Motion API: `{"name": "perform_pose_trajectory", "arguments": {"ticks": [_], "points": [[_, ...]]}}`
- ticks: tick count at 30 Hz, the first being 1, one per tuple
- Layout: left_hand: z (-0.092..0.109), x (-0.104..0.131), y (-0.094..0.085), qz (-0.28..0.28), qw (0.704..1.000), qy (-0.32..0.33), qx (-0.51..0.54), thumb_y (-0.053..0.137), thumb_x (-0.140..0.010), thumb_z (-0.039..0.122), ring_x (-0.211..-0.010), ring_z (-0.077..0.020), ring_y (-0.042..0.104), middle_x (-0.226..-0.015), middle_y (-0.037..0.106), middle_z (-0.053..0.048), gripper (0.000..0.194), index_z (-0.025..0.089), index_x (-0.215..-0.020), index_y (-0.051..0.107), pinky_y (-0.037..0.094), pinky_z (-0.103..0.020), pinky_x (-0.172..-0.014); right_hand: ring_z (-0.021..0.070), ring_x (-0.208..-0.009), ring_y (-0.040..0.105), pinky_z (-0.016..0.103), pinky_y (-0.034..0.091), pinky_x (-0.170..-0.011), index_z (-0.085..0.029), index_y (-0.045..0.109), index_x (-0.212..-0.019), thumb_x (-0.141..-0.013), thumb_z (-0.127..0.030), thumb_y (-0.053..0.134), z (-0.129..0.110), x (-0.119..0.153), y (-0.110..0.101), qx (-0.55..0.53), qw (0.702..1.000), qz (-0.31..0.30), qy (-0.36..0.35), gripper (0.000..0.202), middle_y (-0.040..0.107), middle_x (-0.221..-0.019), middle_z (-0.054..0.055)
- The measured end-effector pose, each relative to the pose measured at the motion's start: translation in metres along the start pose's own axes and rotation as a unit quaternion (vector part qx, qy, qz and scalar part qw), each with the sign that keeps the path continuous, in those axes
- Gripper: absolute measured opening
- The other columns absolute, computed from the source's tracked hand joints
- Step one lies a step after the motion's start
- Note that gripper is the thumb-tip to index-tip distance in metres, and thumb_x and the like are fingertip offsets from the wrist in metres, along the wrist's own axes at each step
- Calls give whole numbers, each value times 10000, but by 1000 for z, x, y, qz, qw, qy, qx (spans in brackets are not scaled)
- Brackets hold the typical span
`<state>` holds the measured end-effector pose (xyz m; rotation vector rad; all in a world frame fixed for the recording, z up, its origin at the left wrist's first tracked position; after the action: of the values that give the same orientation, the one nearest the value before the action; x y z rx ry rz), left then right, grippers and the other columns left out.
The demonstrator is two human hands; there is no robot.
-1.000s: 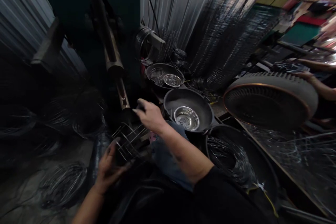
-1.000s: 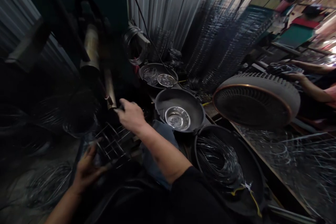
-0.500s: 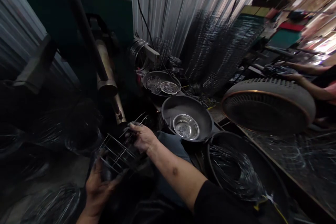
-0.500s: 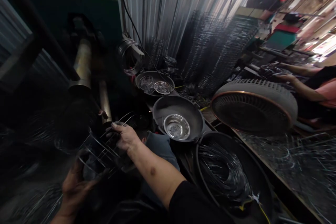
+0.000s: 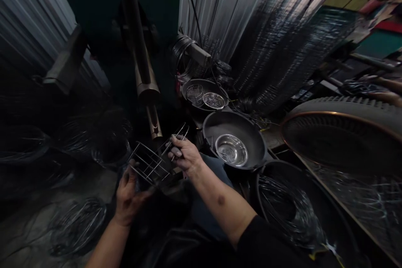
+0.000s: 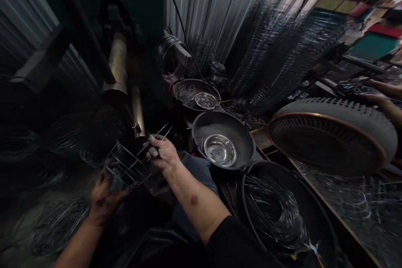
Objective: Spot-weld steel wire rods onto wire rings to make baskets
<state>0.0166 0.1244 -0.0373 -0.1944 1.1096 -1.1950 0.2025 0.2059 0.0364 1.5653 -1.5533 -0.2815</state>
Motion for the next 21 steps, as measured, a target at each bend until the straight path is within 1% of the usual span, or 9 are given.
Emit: {"name": "perform_pose_trajectory", "arguments": {"ticks": [2,4,6,9,12,16,18,21], "points": [[1,-5,2,-7,1000,7,3,691,-761,466,-1183,-326,552,-1335,538,-138,873,259,-1492,260,510,-466,-955,9,-292,257,150,361,-368,-155,525,-720,-879,-92,534,2,-1,2,-2,1000,5,-11,171,619,-541,-18],[2,-9,5,-15,1000,8,7,682,-770,477,-1199,-326,541,-1358,515,-158,907,234,-1507,213,508,-456,-954,8,-289,267,153,364,-367,-159,527,-731,-850,-105,591,4,-6,1,-12,1000,12,-24,145,618,-539,-26],[3,-13,6,-14,1000,18,2,663,-783,495,-1211,-326,532,-1384,485,-176,931,212,-1517,165,507,-457,-952,9,-286,275,158,370,-368,-166,527,-742,-820,-132,650,7,-12,1,-19,999,16,-37,149,622,-540,-32],[4,-18,8,-8,999,39,-8,664,-784,497,-1213,-321,531,-1413,459,-182,936,214,-1517,155,504,-459,-954,7,-280,280,160,359,-361,-168,532,-745,-794,-171,701,8,-20,2,-18,998,12,-51,177,635,-549,-30],[2,-23,10,-10,999,37,-8,667,-788,480,-1207,-313,538,-1404,471,-177,933,212,-1518,151,503,-448,-961,5,-277,276,161,351,-358,-167,529,-739,-790,-195,718,7,-25,5,-9,998,7,-56,197,631,-542,-33],[-2,-29,12,10,1000,29,-6,666,-779,506,-1212,-317,533,-1355,510,-169,918,205,-1510,197,477,-463,-993,5,-281,268,165,372,-366,-181,508,-746,-796,-215,719,2,-30,12,-12,998,4,-63,219,609,-536,-63],[-4,-34,13,15,1000,25,-2,669,-771,518,-1212,-315,532,-1347,511,-171,940,205,-1512,184,471,-467,-999,8,-279,265,166,374,-362,-183,508,-747,-806,-200,702,-1,-33,16,-21,998,4,-65,204,584,-518,-79],[-9,-41,15,5,1000,1,2,674,-767,516,-1230,-311,521,-1379,486,-167,909,212,-1500,230,482,-450,-991,8,-270,266,162,362,-353,-181,502,-721,-806,-167,689,-6,-37,21,-36,997,3,-68,205,557,-501,-89]]}}
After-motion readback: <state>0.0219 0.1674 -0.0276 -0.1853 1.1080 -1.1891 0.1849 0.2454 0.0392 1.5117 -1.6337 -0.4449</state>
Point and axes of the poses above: each hand's wrist, its own x-axis away from the middle knuckle, its own y-axis out of the palm, z = x × y, the point moved 4 cm from there along -x, towards the middle knuckle
